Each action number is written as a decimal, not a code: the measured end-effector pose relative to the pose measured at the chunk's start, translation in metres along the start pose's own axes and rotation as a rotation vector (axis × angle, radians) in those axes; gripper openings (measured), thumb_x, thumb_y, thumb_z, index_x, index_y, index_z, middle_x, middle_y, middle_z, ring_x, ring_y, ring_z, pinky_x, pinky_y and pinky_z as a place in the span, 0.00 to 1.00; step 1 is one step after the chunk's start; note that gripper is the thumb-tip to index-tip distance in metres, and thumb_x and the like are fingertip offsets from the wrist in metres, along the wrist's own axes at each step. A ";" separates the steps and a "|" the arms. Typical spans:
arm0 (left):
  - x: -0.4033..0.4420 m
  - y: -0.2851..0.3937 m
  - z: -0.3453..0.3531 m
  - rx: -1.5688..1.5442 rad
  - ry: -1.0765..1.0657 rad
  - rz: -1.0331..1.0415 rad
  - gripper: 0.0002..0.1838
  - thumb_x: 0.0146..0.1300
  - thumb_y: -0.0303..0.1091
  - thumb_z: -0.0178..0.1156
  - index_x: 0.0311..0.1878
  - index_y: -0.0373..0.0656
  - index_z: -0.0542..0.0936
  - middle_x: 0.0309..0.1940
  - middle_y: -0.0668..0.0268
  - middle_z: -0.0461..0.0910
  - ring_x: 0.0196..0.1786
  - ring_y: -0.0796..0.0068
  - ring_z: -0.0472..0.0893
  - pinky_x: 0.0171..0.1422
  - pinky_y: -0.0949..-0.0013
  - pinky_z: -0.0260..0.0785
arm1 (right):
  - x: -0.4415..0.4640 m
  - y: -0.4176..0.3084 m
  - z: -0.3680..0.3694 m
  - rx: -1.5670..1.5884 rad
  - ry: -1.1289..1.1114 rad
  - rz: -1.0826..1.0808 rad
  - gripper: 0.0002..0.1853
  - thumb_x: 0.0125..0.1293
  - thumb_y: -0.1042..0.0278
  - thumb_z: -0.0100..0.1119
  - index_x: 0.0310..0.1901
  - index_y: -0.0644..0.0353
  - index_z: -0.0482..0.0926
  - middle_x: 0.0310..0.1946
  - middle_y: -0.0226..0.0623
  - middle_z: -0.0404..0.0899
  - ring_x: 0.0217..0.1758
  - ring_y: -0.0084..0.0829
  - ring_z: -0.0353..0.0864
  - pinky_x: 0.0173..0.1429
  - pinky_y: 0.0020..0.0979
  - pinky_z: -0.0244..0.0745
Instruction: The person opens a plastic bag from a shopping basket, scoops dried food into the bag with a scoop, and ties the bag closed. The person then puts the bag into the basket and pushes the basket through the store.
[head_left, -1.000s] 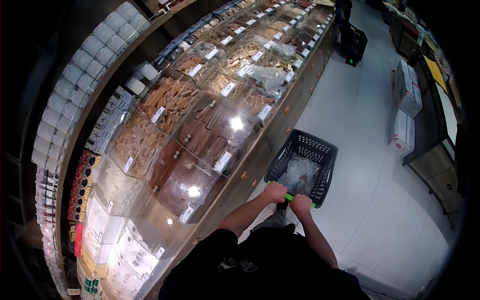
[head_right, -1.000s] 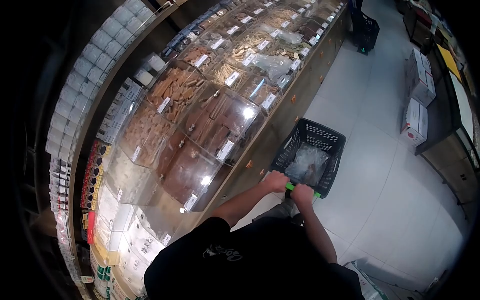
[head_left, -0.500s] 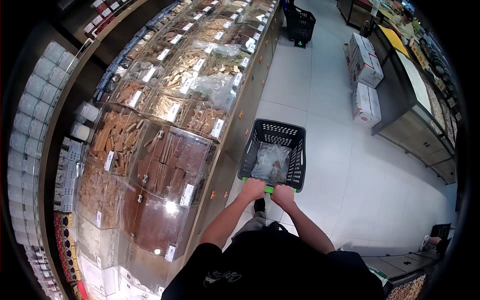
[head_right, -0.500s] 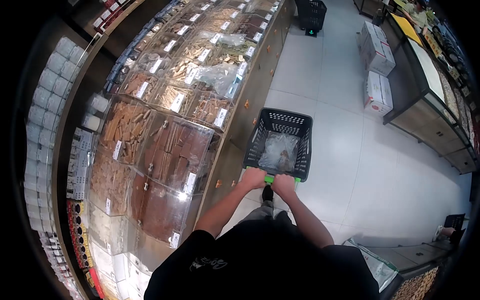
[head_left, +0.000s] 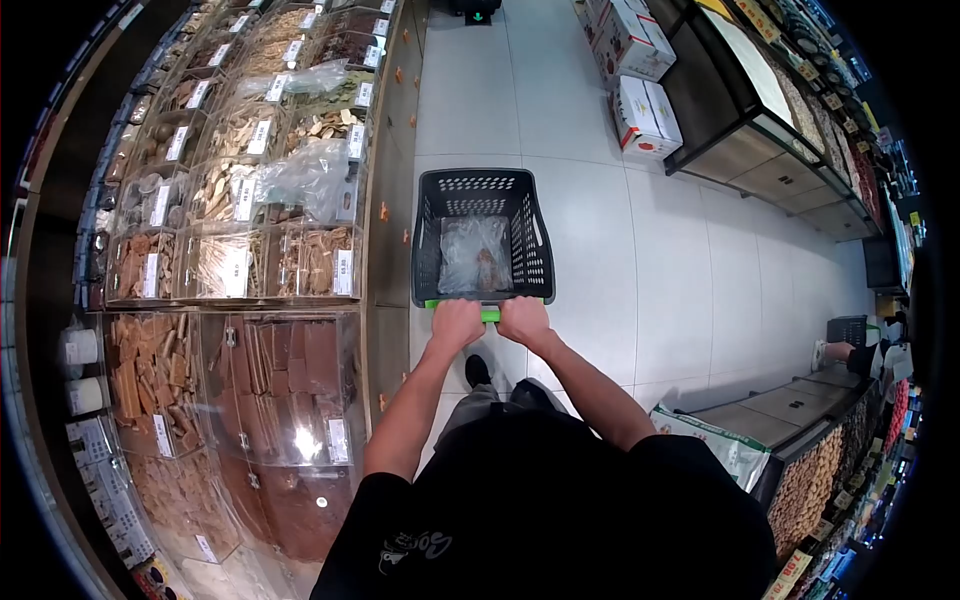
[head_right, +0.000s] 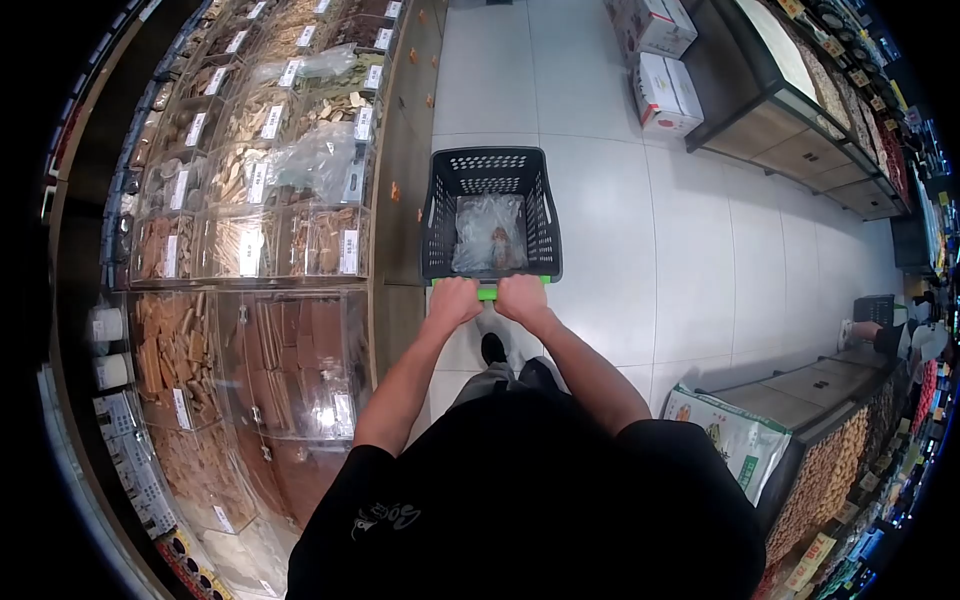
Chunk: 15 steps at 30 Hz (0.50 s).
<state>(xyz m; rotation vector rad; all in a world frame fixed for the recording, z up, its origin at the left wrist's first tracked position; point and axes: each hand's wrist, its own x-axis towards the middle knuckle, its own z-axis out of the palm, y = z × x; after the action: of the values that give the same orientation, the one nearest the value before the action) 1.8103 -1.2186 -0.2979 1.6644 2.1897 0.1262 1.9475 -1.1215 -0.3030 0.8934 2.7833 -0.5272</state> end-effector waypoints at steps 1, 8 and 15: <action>0.009 -0.004 -0.001 0.002 0.005 0.009 0.09 0.48 0.34 0.57 0.26 0.42 0.85 0.25 0.52 0.83 0.30 0.53 0.84 0.37 0.55 0.76 | 0.009 0.002 -0.004 -0.004 0.000 0.007 0.12 0.52 0.60 0.56 0.27 0.57 0.85 0.22 0.47 0.82 0.26 0.45 0.84 0.33 0.44 0.79; 0.079 -0.027 -0.022 -0.003 -0.044 0.011 0.11 0.48 0.37 0.57 0.30 0.43 0.85 0.25 0.52 0.83 0.30 0.53 0.84 0.37 0.54 0.76 | 0.075 0.025 -0.022 -0.017 -0.008 0.041 0.12 0.52 0.58 0.57 0.27 0.55 0.85 0.21 0.46 0.82 0.26 0.45 0.84 0.33 0.44 0.78; 0.170 -0.055 -0.054 -0.028 -0.092 -0.047 0.12 0.49 0.41 0.58 0.31 0.45 0.84 0.27 0.54 0.83 0.35 0.55 0.84 0.43 0.53 0.74 | 0.167 0.056 -0.049 -0.046 -0.013 0.027 0.11 0.50 0.58 0.59 0.27 0.56 0.85 0.21 0.45 0.82 0.26 0.44 0.84 0.31 0.42 0.77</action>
<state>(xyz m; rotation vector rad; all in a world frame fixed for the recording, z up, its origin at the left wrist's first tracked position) 1.7037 -1.0653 -0.3070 1.5711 2.1472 0.0667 1.8436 -0.9721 -0.3172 0.9126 2.7563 -0.4604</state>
